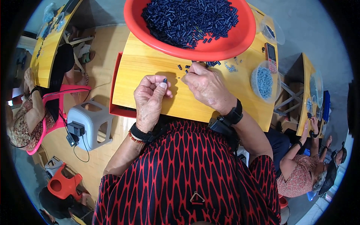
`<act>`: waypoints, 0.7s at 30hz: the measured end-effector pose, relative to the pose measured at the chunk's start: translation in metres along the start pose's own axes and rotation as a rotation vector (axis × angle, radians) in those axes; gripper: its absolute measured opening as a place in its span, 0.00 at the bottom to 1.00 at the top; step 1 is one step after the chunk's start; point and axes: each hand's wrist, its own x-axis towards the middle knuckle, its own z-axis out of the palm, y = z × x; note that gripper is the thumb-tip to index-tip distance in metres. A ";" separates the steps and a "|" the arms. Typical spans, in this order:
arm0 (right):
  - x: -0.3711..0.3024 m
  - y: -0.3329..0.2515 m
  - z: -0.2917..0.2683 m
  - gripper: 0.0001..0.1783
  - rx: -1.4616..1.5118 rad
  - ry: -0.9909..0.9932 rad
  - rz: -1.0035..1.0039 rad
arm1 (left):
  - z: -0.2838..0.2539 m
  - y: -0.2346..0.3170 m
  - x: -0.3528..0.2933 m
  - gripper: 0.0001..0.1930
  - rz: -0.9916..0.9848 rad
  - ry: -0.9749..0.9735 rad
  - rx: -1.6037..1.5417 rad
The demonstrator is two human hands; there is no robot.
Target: The recorder is manually assembling small plastic components by inserting a smaller part into a blue plastic sleeve.
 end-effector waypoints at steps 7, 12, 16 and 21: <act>-0.012 -0.020 -0.004 0.03 0.391 0.257 0.011 | 0.002 0.004 -0.004 0.06 -0.013 -0.070 0.065; -0.031 -0.017 -0.009 0.05 0.943 0.139 0.309 | 0.013 0.004 -0.005 0.06 -0.119 -0.244 -0.074; -0.038 -0.011 -0.014 0.07 0.971 0.193 0.301 | 0.025 0.000 -0.005 0.06 -0.142 -0.298 -0.078; -0.042 -0.011 -0.011 0.08 1.196 0.315 0.407 | 0.032 -0.001 -0.005 0.07 -0.147 -0.335 -0.028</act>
